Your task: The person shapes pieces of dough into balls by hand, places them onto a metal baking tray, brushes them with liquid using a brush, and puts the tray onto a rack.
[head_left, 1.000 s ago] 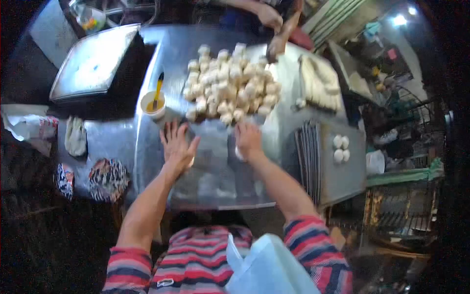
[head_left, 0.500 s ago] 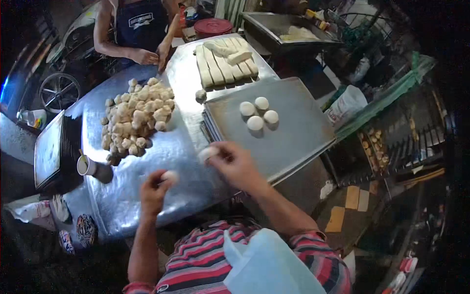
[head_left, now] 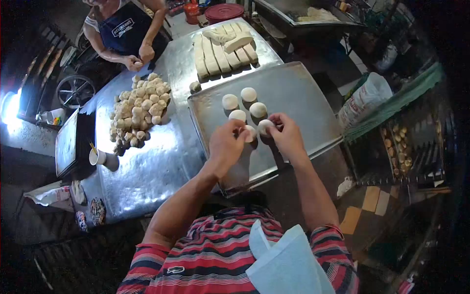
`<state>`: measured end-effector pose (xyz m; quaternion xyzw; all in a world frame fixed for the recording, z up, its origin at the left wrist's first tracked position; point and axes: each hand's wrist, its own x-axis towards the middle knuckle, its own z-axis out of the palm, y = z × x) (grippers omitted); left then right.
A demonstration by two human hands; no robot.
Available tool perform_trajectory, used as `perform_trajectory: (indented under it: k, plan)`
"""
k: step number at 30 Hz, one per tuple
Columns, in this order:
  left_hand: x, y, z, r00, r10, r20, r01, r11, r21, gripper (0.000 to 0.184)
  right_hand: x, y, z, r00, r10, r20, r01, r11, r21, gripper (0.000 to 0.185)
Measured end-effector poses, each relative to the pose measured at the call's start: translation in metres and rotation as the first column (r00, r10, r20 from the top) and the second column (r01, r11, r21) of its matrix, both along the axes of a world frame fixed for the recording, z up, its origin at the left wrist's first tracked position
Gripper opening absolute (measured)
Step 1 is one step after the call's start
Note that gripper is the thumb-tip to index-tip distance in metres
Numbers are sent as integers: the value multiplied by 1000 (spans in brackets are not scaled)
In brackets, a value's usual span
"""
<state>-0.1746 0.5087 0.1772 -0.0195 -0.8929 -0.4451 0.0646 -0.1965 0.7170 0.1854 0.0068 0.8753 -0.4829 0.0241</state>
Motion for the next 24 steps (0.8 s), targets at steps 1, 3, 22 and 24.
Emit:
perform_trajectory:
  k: [1,3,22,24]
  plan:
    - [-1,-1,-5,999,-21,-50,15,994,-109,25,1,-3,5,998,20,54,-24,998,64,31]
    - [0,2,-10,995,-69,-74,56,984,-170,26,8,-5,-8,970,15,-244,39,976,213,29]
    - [-30,-492,-82,779,503,-375,-604,762,-232,38,40,-328,38,958,221,-186,-206,974,96,14]
    - [-41,-513,-96,840,448,-305,-506,850,-145,36,23,-383,10,933,315,-175,-298,947,118,18]
